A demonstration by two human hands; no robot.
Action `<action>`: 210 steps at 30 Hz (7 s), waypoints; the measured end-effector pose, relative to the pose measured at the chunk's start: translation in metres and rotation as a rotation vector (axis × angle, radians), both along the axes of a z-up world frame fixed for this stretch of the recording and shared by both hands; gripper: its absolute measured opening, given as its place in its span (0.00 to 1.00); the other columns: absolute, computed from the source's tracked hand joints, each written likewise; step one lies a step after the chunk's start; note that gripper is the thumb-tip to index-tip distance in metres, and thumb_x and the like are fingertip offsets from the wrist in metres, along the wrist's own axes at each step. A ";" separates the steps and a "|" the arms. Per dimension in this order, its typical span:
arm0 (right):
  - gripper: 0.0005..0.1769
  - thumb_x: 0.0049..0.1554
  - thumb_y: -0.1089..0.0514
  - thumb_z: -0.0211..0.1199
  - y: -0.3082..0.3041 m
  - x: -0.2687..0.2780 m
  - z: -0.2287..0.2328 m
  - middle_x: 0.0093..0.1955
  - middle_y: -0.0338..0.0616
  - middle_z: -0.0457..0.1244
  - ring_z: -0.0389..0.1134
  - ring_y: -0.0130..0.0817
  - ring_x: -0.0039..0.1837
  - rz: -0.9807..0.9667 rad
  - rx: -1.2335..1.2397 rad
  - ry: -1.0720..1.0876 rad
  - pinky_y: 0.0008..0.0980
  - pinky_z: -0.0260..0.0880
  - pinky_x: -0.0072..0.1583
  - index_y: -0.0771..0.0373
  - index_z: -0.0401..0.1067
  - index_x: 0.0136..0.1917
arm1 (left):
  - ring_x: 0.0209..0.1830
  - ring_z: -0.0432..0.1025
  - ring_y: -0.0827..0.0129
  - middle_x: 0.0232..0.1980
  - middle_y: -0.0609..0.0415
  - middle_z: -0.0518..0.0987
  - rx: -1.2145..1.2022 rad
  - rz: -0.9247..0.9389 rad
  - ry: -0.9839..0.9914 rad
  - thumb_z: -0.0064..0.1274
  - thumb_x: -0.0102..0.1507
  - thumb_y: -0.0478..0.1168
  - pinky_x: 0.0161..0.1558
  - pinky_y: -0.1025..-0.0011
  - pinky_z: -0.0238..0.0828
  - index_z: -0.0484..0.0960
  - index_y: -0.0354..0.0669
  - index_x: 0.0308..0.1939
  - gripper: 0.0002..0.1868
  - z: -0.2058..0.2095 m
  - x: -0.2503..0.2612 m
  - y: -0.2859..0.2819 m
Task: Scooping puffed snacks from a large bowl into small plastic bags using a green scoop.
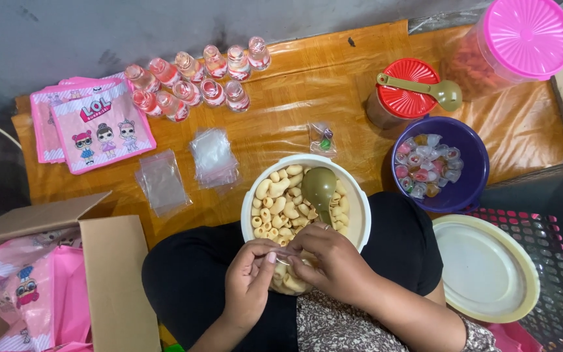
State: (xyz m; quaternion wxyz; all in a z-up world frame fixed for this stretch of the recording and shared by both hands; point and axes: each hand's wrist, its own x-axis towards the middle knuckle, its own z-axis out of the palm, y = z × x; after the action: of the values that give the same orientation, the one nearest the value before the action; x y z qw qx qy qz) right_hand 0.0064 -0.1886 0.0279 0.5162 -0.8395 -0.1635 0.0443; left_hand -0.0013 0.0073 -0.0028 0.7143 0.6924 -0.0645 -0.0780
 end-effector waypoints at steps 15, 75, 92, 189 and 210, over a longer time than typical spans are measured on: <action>0.10 0.63 0.53 0.60 0.003 0.004 0.001 0.43 0.43 0.65 0.65 0.44 0.44 0.042 -0.099 -0.014 0.42 0.64 0.44 0.61 0.72 0.44 | 0.47 0.78 0.65 0.44 0.49 0.80 0.126 0.009 -0.098 0.47 0.69 0.37 0.52 0.71 0.77 0.80 0.37 0.40 0.09 0.007 0.000 -0.002; 0.63 0.50 0.29 0.63 -0.122 0.241 -0.181 0.82 0.56 0.48 0.52 0.45 0.82 -0.529 0.044 0.772 0.41 0.59 0.75 0.63 0.41 0.84 | 0.58 0.74 0.62 0.60 0.44 0.78 0.192 0.750 0.491 0.48 0.70 0.37 0.64 0.69 0.69 0.77 0.33 0.61 0.17 -0.118 0.094 0.126; 0.31 0.58 0.40 0.53 -0.189 -0.061 -0.230 0.74 0.44 0.63 0.63 0.44 0.75 -0.637 -0.784 0.219 0.44 0.59 0.76 0.45 0.67 0.74 | 0.70 0.64 0.48 0.72 0.40 0.65 1.276 0.128 0.460 0.44 0.66 0.35 0.70 0.58 0.61 0.66 0.42 0.71 0.27 -0.266 0.206 0.195; 0.04 0.56 0.64 0.68 -0.028 0.012 -0.010 0.45 0.42 0.72 0.75 0.39 0.51 -0.048 0.146 -0.115 0.38 0.77 0.54 0.60 0.79 0.46 | 0.60 0.80 0.68 0.69 0.58 0.79 0.301 -0.248 0.260 0.73 0.49 0.51 0.58 0.70 0.79 0.73 0.51 0.65 0.42 0.025 0.052 0.012; 0.13 0.59 0.50 0.68 0.017 0.004 -0.013 0.55 0.55 0.67 0.66 0.56 0.57 0.497 -0.335 -0.012 0.53 0.70 0.50 0.58 0.75 0.53 | 0.73 0.68 0.60 0.72 0.50 0.74 0.502 -0.618 -0.141 0.66 0.60 0.39 0.71 0.59 0.61 0.74 0.43 0.70 0.34 0.039 0.036 0.037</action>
State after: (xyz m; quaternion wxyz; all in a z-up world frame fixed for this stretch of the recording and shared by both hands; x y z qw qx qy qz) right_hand 0.0100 -0.1716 0.0147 0.3428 -0.8476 -0.3573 0.1908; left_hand 0.0348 0.0446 0.0364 0.4598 0.7969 -0.2977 -0.2547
